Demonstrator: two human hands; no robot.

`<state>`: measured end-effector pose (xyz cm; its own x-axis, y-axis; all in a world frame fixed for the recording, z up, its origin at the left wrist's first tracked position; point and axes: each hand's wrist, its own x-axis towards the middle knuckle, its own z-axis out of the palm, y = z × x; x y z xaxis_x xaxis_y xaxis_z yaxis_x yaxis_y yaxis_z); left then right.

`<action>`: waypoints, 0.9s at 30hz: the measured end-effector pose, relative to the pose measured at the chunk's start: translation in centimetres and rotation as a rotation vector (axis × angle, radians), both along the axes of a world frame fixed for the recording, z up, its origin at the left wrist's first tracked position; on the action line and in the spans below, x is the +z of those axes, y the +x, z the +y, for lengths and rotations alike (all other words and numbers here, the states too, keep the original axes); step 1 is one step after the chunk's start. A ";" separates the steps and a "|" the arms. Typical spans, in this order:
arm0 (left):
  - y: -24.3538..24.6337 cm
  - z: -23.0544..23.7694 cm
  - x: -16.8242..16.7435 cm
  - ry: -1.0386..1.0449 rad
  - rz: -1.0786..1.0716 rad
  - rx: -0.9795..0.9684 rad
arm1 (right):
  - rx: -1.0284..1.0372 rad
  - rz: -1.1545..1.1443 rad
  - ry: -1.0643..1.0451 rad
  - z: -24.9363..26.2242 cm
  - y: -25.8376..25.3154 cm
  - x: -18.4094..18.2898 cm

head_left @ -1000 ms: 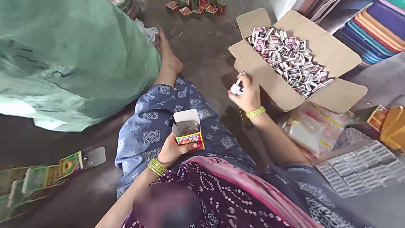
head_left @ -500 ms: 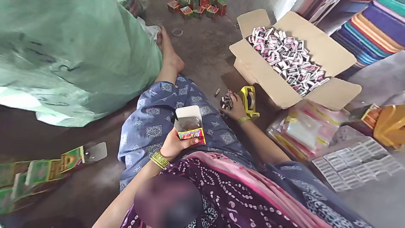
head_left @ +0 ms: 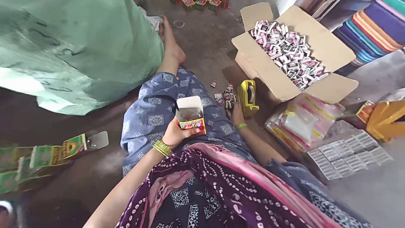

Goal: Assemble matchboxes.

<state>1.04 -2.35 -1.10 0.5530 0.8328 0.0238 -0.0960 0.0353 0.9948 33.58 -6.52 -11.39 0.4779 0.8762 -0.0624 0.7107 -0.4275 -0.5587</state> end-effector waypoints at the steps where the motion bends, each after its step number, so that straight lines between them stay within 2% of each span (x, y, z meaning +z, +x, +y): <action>1: 0.0 -0.1 -0.1 0.038 -0.002 0.015 | -0.017 0.012 -0.014 0.6 0.1 0.1; 4: -0.2 0.0 -0.1 0.128 0.063 0.057 | -0.026 -0.002 -0.042 1.7 0.5 1.0; 8: -0.4 -0.3 0.4 0.112 0.197 0.093 | -0.027 -0.031 0.016 1.6 0.4 3.5; 10: -0.5 -0.4 0.4 0.119 0.214 0.075 | -0.022 -0.012 0.140 1.2 0.0 5.3; 13: -0.5 -0.5 0.5 0.113 0.188 0.063 | 0.084 0.012 0.461 0.4 -1.9 8.5; 16: -0.6 -0.7 0.6 0.139 0.139 0.069 | 0.309 0.226 0.752 -0.8 -5.7 13.3; 18: -0.7 -0.8 0.5 0.177 0.110 0.069 | 0.513 0.301 0.821 -1.7 -8.1 16.2; 20: -0.8 -0.9 0.6 0.218 0.130 0.074 | 0.704 0.233 0.814 -2.2 -9.7 17.9; 22: -1.0 -1.0 0.8 0.276 0.178 0.081 | 0.844 0.025 0.757 -2.4 -10.8 18.6; 25: -1.2 -1.1 0.6 0.324 0.238 0.079 | 0.937 -0.227 0.612 -2.4 -11.6 18.1; 27: -1.4 -1.2 0.6 0.329 0.295 0.068 | 0.957 -0.266 0.540 -2.5 -11.6 17.6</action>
<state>-0.34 -3.55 -0.50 0.5202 0.8420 0.1428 0.2023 -0.2839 0.9373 21.97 -8.99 6.24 -0.4620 0.7707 0.4389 0.7404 0.6076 -0.2876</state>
